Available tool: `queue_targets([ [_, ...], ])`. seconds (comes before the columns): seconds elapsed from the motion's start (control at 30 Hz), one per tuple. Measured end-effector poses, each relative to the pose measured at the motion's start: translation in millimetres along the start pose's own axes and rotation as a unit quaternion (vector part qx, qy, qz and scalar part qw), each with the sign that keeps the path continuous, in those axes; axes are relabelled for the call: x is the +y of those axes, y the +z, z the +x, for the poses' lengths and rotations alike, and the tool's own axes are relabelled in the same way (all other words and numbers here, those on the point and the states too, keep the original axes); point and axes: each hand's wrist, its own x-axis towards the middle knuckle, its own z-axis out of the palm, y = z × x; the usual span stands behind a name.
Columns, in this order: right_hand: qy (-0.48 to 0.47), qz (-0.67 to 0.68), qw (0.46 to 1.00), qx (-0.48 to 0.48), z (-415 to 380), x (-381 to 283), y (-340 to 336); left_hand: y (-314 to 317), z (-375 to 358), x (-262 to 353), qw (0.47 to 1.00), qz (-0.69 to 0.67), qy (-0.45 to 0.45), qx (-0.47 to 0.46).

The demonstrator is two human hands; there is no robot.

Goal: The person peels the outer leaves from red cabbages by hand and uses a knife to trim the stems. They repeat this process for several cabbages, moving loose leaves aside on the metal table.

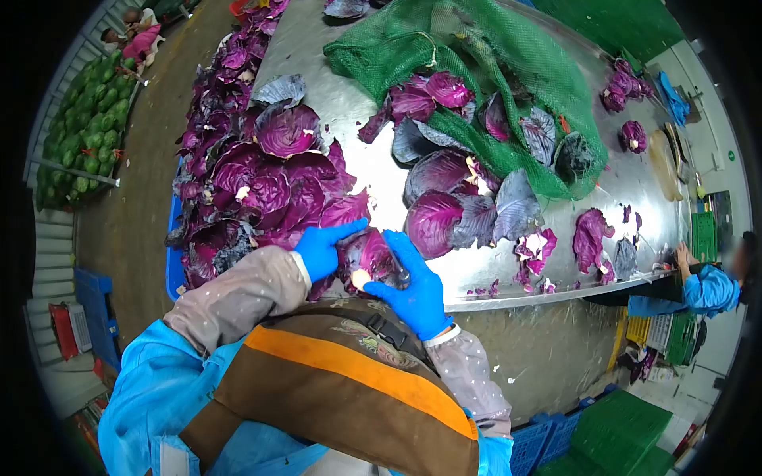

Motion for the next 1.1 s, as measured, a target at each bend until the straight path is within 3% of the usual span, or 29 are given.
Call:
queue_targets([
  [0.03,0.002,0.003,1.0,0.002,1,2,-1,-1,9,-17,1.0,-0.026,0.009,0.006],
  [0.07,0.0,0.004,1.0,0.005,4,3,-3,-5,19,-29,0.991,-0.118,-0.068,0.017],
  [0.17,0.009,0.056,0.998,0.013,2,11,-4,-29,23,-21,0.965,-0.126,-0.227,0.021],
  [0.2,0.009,0.058,0.998,0.02,2,13,-5,-29,18,-16,0.965,-0.178,-0.181,0.068],
  [0.3,0.022,0.076,0.996,0.037,-1,16,-6,5,-7,6,0.983,-0.072,0.045,0.162],
  [0.33,0.03,0.089,0.995,0.038,-1,15,-6,4,-14,12,0.993,0.019,0.073,0.088],
  [0.37,0.036,0.102,0.993,0.041,1,13,-7,13,-10,-6,0.999,-0.038,0.004,-0.006],
  [0.43,0.049,0.109,0.992,0.049,1,13,-7,16,-8,1,0.991,0.047,0.09,0.086],
  [0.5,0.04,0.095,0.993,0.059,-2,20,-9,17,-6,14,0.979,0.158,0.073,0.103],
  [0.53,0.086,0.089,0.99,0.061,-4,18,-9,18,-4,17,0.969,0.212,0.064,0.112],
  [0.63,0.175,0.072,0.98,0.069,-5,10,-13,21,11,11,0.954,0.247,0.053,0.164],
  [0.67,0.178,0.066,0.979,0.071,-6,9,-13,23,13,12,0.952,0.276,0.021,0.128],
  [0.77,0.058,0.045,0.993,0.088,1,15,-10,31,15,-7,0.946,0.272,0.108,0.14],
  [0.8,-0.003,0.039,0.995,0.097,4,16,-7,29,12,5,0.95,0.279,0.069,0.12],
  [0.9,0.149,0.056,0.984,0.079,18,10,3,25,17,4,0.963,0.215,0.075,0.144],
  [0.93,0.123,0.03,0.988,0.09,22,13,5,22,26,3,0.961,0.209,0.034,0.178],
  [1.03,0.145,0.027,0.985,0.093,23,1,6,14,50,-15,0.953,0.23,0.035,0.193],
  [1.1,0.104,-0.006,0.991,0.088,16,5,5,20,66,-46,0.953,0.257,-0.011,0.162],
])
